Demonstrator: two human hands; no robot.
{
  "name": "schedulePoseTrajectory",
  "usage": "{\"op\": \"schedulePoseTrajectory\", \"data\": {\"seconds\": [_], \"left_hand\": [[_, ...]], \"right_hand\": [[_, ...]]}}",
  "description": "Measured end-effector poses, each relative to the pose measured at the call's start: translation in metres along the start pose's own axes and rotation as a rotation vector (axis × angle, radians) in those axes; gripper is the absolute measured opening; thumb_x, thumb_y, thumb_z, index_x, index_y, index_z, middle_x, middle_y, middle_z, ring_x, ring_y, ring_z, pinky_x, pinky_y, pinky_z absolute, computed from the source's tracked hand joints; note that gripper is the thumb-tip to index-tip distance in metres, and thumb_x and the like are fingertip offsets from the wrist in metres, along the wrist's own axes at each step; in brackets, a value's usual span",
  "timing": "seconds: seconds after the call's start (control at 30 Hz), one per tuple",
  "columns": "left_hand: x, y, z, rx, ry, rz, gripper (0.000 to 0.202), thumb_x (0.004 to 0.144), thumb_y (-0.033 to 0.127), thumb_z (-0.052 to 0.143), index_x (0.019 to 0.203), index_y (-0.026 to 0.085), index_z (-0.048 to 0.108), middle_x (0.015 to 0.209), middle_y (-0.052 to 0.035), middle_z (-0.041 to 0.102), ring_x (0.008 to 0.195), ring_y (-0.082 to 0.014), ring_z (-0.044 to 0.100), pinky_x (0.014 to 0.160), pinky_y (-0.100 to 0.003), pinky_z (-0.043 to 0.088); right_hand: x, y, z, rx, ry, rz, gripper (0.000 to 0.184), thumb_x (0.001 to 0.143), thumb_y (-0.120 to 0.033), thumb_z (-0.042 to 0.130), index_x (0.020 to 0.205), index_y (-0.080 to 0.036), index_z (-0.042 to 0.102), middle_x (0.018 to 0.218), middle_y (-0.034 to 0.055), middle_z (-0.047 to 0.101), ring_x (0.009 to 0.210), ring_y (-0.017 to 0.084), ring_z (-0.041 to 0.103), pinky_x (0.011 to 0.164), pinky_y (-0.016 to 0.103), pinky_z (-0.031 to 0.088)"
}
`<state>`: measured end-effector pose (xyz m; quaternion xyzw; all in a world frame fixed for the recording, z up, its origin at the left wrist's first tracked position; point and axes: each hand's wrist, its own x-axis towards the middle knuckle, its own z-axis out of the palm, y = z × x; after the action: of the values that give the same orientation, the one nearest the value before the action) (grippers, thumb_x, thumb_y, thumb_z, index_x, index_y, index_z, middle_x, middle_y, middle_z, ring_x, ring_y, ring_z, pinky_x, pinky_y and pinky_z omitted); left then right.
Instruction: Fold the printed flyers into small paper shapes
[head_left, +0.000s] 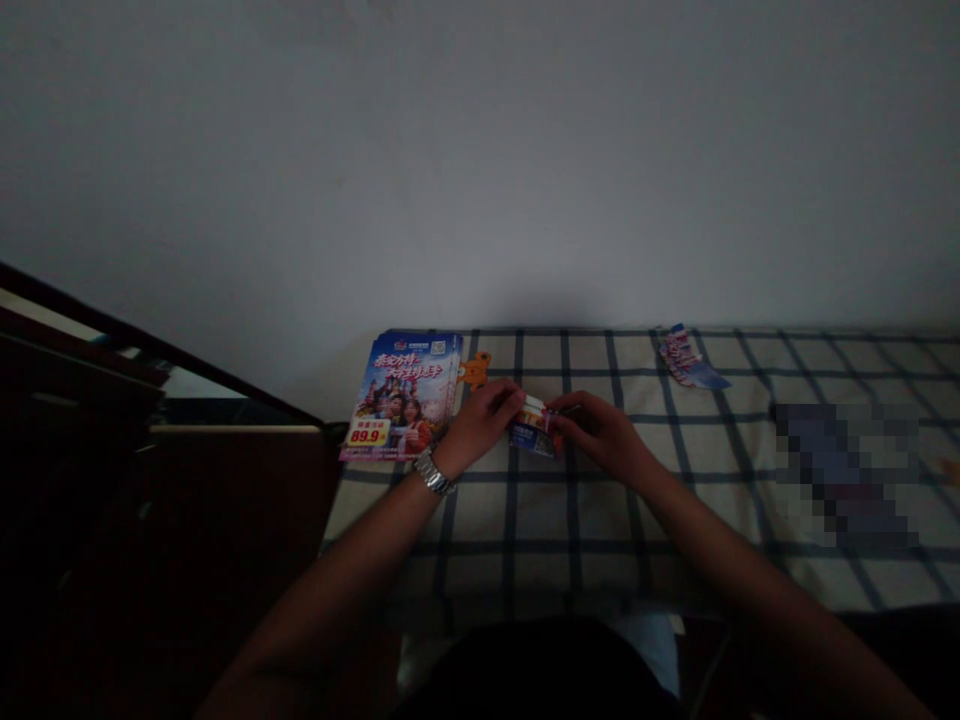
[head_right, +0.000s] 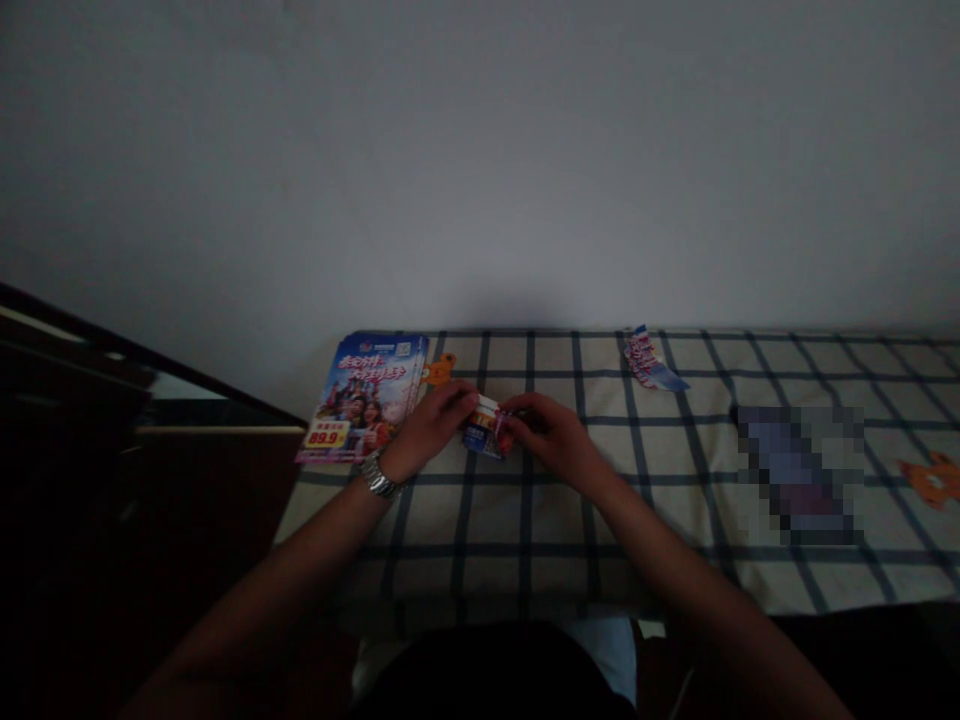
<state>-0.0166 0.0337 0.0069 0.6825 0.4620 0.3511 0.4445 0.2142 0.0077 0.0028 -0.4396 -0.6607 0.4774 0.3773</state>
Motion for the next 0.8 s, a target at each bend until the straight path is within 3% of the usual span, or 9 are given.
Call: {"op": "schedulePoseTrajectory", "data": {"seconds": [0.27,0.6,0.8], "left_hand": [[0.0001,-0.0014,0.0014,-0.181,0.003,-0.073,0.027,0.092,0.043,0.061,0.083,0.017,0.062,0.076,0.0001,0.06,0.073,-0.0153,0.058,0.065,-0.025,0.048],[-0.0034,0.0008,0.0061,-0.251,0.023,-0.142,0.03,0.088,0.047,0.066,0.085,0.018,0.061,0.076,0.0002,0.063,0.068,-0.0152,0.062,0.062,-0.026,0.053],[-0.0037,0.0,0.0059,-0.273,-0.048,-0.148,0.03,0.089,0.047,0.065,0.086,0.018,0.06,0.078,-0.0001,0.063,0.07,-0.0159,0.064,0.063,-0.028,0.056]], "right_hand": [[-0.0001,0.0003,-0.0014,0.043,-0.006,0.014,0.027,0.091,-0.043,0.069,0.112,-0.025,0.066,0.107,0.0054,0.075,0.095,0.022,0.073,0.087,0.038,0.061],[0.004,0.0055,-0.0033,0.085,0.1,0.096,0.031,0.086,-0.044,0.074,0.108,-0.024,0.067,0.105,0.0055,0.076,0.098,0.023,0.072,0.091,0.039,0.059],[0.0033,0.0041,-0.0071,0.078,0.101,0.111,0.03,0.084,-0.044,0.075,0.104,-0.023,0.069,0.101,0.0057,0.076,0.095,0.022,0.073,0.089,0.039,0.059]]}}
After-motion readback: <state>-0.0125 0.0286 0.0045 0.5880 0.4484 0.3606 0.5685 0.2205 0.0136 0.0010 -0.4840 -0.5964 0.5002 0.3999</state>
